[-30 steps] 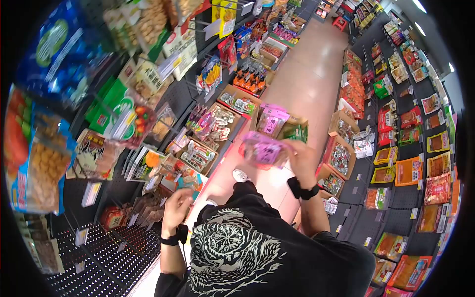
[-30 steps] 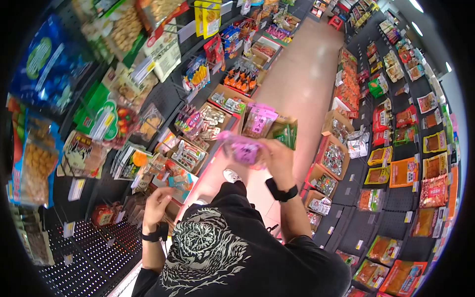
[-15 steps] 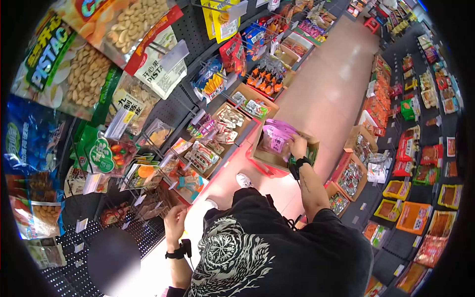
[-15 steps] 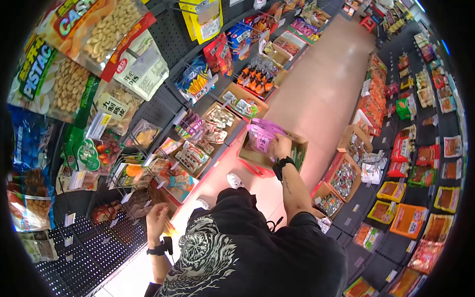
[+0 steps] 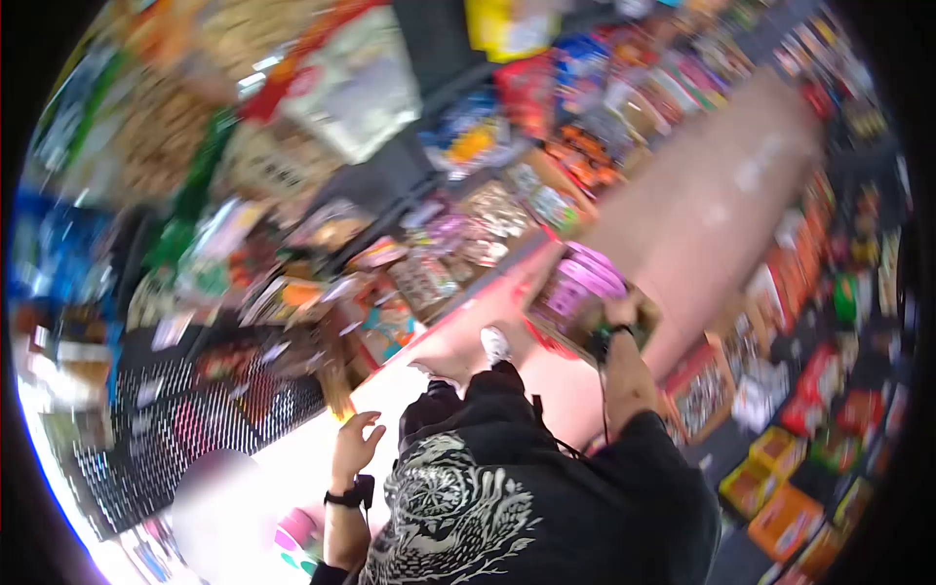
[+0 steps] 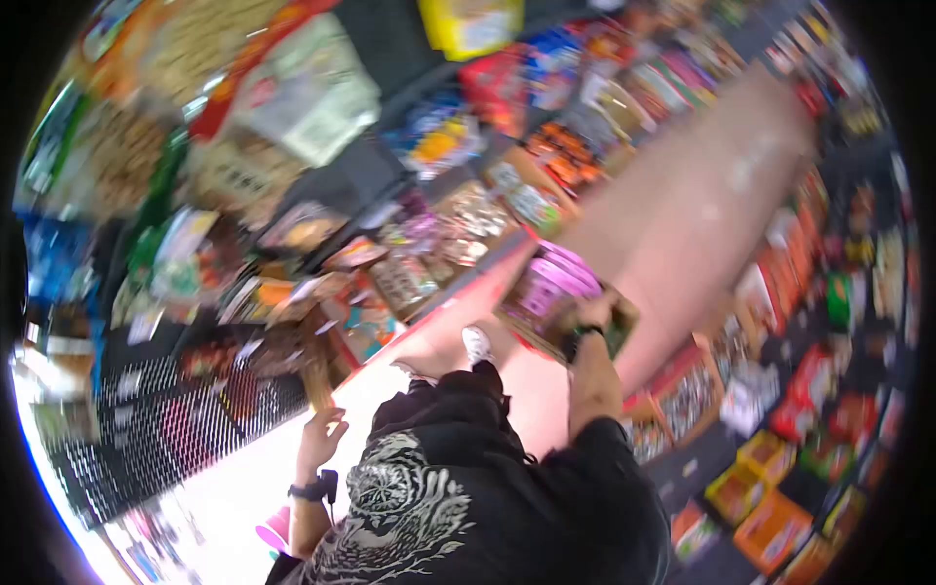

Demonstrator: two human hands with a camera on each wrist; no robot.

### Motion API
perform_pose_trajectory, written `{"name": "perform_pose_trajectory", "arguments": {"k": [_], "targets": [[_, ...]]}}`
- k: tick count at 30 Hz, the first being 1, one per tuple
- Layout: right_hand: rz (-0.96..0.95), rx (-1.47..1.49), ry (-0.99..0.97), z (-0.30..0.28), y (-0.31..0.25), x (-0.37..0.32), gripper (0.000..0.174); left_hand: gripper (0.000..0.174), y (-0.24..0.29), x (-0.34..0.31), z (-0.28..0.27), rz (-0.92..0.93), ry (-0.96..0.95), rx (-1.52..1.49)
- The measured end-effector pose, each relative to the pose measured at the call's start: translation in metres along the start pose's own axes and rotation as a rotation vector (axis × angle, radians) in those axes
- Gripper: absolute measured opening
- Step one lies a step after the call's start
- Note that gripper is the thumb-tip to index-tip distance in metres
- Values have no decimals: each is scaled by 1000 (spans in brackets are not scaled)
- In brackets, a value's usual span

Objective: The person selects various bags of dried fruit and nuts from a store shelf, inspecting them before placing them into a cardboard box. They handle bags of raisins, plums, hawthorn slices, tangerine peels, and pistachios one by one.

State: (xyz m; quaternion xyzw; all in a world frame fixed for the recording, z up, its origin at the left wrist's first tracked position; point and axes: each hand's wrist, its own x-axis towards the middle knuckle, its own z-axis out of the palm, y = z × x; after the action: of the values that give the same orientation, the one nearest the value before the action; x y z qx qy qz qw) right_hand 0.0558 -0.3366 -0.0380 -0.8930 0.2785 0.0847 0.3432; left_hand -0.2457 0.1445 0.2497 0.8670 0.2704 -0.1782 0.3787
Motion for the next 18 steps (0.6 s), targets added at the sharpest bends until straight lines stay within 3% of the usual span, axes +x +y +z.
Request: {"name": "perform_pose_trajectory", "arguments": {"k": [1,3,4,5,6,7,9,11,15,18], "targets": [[-75,-104,-5,5,13,14,67,30,-2,2,2,27,-20,-10],[-234,4,-331,12,23,23,63,33,-10,3,6,111,-1,-46],[-286,-256,-138,26,39,33,84,36,2,4,0,159,-14,-11],[-348,-64,-241,19,29,29,79,37,-1,6,3,173,5,20],[-207,-238,-271,24,22,32,68,34,-11,10,6,206,22,117],[-382,-397,-129,30,32,36,56,32,4,6,-2,171,7,114],[-507,-535,-84,35,34,28,39,30,9,0,-7,180,36,107],[-568,-486,-118,28,18,13,31,29,0,0,-3,190,0,110],[-739,-360,-96,19,4,4,31,30,-22,-2,10,233,82,28],[-678,-363,-116,24,7,19,37,29,-43,-7,14,105,70,-7]]}}
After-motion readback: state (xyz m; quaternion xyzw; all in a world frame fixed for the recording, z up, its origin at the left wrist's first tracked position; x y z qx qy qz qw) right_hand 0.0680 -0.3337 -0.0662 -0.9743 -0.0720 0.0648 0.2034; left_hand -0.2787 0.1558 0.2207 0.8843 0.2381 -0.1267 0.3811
